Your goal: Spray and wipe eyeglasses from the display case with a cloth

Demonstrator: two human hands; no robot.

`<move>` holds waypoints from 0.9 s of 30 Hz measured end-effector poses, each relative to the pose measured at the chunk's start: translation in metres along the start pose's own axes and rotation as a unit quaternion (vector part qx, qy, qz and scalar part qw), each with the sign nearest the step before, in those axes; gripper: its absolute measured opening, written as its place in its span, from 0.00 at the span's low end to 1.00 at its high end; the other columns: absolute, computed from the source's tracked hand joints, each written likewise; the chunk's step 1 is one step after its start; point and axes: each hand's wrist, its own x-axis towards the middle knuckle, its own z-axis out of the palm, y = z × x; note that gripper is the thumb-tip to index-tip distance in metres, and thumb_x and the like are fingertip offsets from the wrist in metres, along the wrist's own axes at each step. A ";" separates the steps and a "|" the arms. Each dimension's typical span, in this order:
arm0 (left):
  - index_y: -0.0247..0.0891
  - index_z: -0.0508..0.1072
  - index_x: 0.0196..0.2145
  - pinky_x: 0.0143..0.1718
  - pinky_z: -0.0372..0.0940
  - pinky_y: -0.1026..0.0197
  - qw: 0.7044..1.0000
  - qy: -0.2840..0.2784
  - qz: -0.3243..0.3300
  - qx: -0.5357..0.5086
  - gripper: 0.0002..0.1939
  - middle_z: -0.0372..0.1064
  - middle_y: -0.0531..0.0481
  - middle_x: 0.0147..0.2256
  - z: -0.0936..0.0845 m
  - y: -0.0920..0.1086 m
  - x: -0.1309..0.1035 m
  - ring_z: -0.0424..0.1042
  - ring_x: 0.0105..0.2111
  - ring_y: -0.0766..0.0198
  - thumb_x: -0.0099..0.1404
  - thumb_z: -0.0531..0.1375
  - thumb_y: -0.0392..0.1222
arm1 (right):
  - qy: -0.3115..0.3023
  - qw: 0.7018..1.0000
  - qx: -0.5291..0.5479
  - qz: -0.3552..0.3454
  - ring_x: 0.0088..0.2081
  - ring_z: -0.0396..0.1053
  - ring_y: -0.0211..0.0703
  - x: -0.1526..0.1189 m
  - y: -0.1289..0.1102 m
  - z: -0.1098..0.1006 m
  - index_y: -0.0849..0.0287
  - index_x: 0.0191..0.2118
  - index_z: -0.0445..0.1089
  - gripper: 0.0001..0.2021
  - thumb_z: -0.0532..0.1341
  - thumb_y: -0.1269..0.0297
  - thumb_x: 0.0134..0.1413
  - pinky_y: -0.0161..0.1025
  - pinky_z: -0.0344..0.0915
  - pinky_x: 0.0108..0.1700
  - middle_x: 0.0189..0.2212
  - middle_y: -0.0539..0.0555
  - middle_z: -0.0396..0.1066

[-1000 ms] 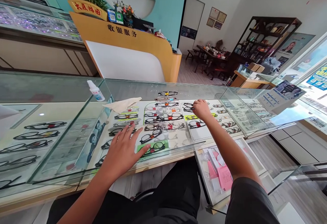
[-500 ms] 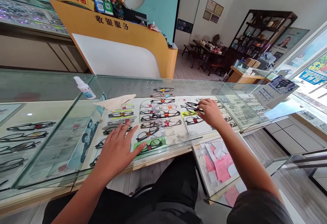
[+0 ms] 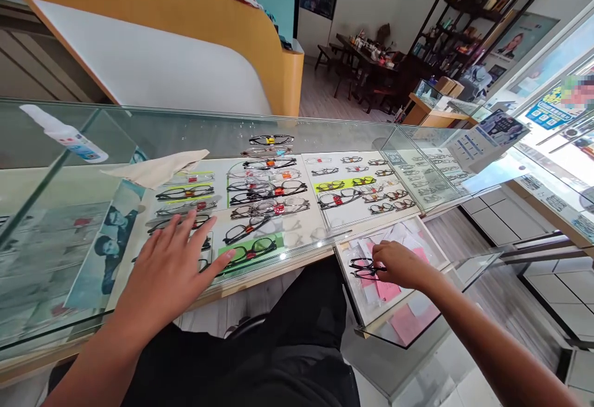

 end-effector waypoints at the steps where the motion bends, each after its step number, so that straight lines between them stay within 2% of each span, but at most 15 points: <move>1: 0.31 0.66 0.75 0.76 0.53 0.26 1.000 -0.002 0.000 0.002 0.45 0.52 0.27 0.78 0.000 -0.001 0.000 0.50 0.79 0.28 0.77 0.47 0.68 | 0.009 1.000 -0.023 -0.008 0.46 0.78 0.50 0.012 0.009 0.012 0.55 0.37 0.82 0.04 0.69 0.71 0.60 0.43 0.67 0.49 0.42 0.55 0.82; 3: 0.32 0.64 0.76 0.76 0.53 0.26 1.000 -0.003 -0.001 0.000 0.46 0.51 0.29 0.79 0.002 -0.002 -0.001 0.49 0.79 0.28 0.77 0.47 0.70 | 0.038 0.997 -0.065 -0.014 0.46 0.77 0.49 0.038 0.027 0.030 0.55 0.36 0.82 0.05 0.69 0.72 0.60 0.42 0.67 0.50 0.41 0.55 0.82; 6: 0.38 0.64 0.77 0.76 0.53 0.26 1.000 0.004 -0.007 -0.014 0.45 0.54 0.34 0.78 0.004 -0.004 -0.001 0.50 0.79 0.30 0.75 0.50 0.70 | 0.087 0.991 -0.103 -0.001 0.50 0.75 0.54 0.080 0.052 0.044 0.58 0.42 0.82 0.07 0.66 0.72 0.64 0.46 0.66 0.53 0.46 0.60 0.82; 11: 0.38 0.68 0.74 0.76 0.53 0.27 0.999 0.007 -0.027 -0.019 0.44 0.56 0.33 0.77 0.005 -0.004 0.002 0.52 0.79 0.30 0.74 0.50 0.71 | 0.160 0.975 -0.152 0.012 0.58 0.69 0.60 0.152 0.086 0.045 0.61 0.50 0.82 0.13 0.59 0.69 0.72 0.53 0.62 0.61 0.56 0.66 0.79; 13: 0.37 0.69 0.74 0.77 0.53 0.28 0.999 0.005 -0.032 -0.013 0.45 0.56 0.32 0.77 0.005 -0.005 0.003 0.52 0.79 0.30 0.74 0.50 0.72 | 0.182 0.969 -0.164 0.012 0.56 0.70 0.59 0.179 0.094 0.043 0.60 0.52 0.81 0.15 0.57 0.69 0.73 0.53 0.61 0.61 0.54 0.66 0.80; 15: 0.35 0.69 0.73 0.76 0.53 0.27 1.000 0.005 -0.030 -0.004 0.45 0.57 0.30 0.77 0.005 -0.005 0.004 0.53 0.78 0.30 0.74 0.50 0.72 | 0.204 0.964 -0.170 0.013 0.52 0.72 0.58 0.204 0.099 0.043 0.61 0.51 0.82 0.15 0.56 0.71 0.72 0.53 0.63 0.59 0.50 0.66 0.80; 17: 0.34 0.69 0.73 0.75 0.55 0.26 1.000 0.007 -0.028 0.004 0.46 0.57 0.29 0.76 0.005 -0.005 0.005 0.54 0.77 0.29 0.74 0.50 0.72 | 0.224 0.959 -0.170 0.008 0.52 0.73 0.59 0.225 0.101 0.043 0.63 0.49 0.82 0.15 0.57 0.74 0.70 0.53 0.64 0.58 0.51 0.67 0.80; 21: 0.35 0.70 0.71 0.74 0.57 0.27 0.999 0.009 -0.036 0.013 0.42 0.58 0.30 0.76 0.001 -0.001 0.006 0.57 0.76 0.29 0.75 0.50 0.69 | 0.257 0.953 -0.156 -0.023 0.61 0.72 0.61 0.251 0.104 0.047 0.63 0.52 0.82 0.15 0.59 0.74 0.70 0.54 0.65 0.64 0.60 0.68 0.78; 24: 0.38 0.70 0.71 0.74 0.58 0.29 0.999 0.005 -0.046 0.024 0.39 0.59 0.32 0.76 -0.002 0.003 0.006 0.57 0.77 0.32 0.75 0.50 0.66 | 0.272 0.951 -0.142 -0.037 0.62 0.73 0.61 0.259 0.111 0.055 0.62 0.55 0.82 0.17 0.58 0.75 0.71 0.55 0.67 0.66 0.61 0.68 0.79; 27: 0.37 0.71 0.70 0.73 0.59 0.29 0.998 0.012 -0.047 0.037 0.40 0.60 0.32 0.75 -0.002 0.004 0.006 0.58 0.76 0.33 0.75 0.48 0.67 | 0.280 0.950 -0.130 -0.045 0.62 0.75 0.61 0.263 0.119 0.063 0.63 0.59 0.81 0.19 0.57 0.76 0.71 0.57 0.68 0.67 0.62 0.69 0.79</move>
